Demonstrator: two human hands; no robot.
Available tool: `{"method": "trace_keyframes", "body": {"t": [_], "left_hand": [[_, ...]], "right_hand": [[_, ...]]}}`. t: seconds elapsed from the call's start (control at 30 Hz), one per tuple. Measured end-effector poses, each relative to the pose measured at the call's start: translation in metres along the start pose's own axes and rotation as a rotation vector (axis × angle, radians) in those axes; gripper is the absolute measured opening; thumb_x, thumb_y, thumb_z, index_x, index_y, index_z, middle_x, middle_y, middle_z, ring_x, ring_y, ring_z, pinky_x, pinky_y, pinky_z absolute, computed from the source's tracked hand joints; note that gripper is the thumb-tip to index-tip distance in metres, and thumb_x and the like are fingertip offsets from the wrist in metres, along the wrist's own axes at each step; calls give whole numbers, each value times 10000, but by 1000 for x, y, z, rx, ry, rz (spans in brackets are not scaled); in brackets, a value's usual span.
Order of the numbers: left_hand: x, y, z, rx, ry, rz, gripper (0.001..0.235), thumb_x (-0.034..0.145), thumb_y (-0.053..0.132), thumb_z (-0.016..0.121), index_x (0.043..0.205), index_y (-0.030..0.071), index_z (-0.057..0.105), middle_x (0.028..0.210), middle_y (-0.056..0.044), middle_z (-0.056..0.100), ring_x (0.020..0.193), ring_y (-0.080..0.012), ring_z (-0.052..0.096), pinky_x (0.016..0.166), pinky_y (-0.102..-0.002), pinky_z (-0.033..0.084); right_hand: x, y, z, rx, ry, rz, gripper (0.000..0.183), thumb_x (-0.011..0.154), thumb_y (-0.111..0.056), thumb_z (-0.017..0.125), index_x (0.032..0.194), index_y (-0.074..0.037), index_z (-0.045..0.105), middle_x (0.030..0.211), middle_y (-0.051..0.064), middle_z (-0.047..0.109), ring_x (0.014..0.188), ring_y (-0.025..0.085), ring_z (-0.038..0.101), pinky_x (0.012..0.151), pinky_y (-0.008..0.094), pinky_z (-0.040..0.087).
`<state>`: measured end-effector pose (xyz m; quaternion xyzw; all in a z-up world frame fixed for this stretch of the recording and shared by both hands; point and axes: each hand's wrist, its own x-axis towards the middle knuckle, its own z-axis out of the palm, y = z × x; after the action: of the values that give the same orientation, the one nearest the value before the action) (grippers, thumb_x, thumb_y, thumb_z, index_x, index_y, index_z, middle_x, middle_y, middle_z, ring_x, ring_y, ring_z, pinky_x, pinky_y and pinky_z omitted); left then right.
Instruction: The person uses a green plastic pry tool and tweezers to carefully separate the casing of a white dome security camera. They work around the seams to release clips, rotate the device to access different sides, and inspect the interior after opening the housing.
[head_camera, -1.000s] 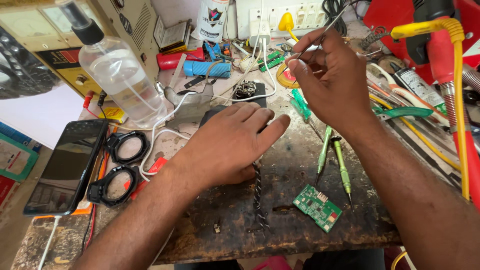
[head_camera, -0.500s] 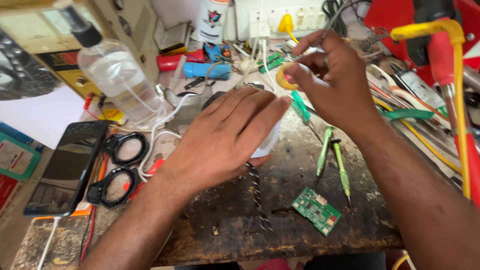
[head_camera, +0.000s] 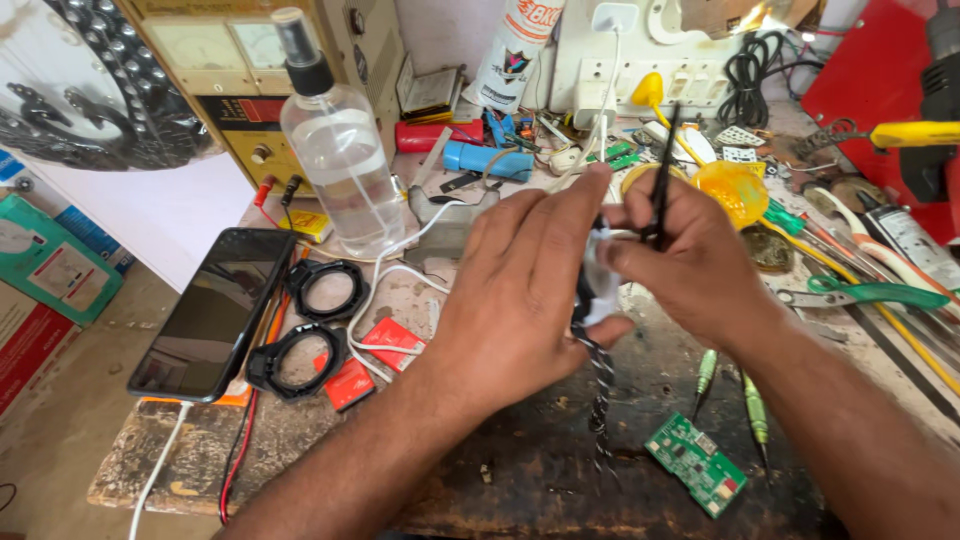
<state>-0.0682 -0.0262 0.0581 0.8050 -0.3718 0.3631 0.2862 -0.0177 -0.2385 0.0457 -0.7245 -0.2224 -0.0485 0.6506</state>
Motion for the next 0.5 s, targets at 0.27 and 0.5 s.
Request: {"method": "trace_keyframes", "body": {"t": [0.27,0.5], "left_hand": [[2,-17,-8,-464,-142,-301,1237,568,440,964,1538,-43,368,1277,-200,680,1186,-349,702,1028,-433,539],[1,-18,-13,-653,-285,-498,1039,541,437,912,1425,17,563,1063,-110,784,943,-172,769,889,-316,616]], "right_hand": [[-5,-11,-5,-275,51,-91,305,903,12,725,894,-116,449,920,-14,595,997,48,638,777,232,532],[-8,-19,-5,-187,49,-54,286,901,9,709,873,-122,455,878,-23,646,872,41,631,723,228,531]]}}
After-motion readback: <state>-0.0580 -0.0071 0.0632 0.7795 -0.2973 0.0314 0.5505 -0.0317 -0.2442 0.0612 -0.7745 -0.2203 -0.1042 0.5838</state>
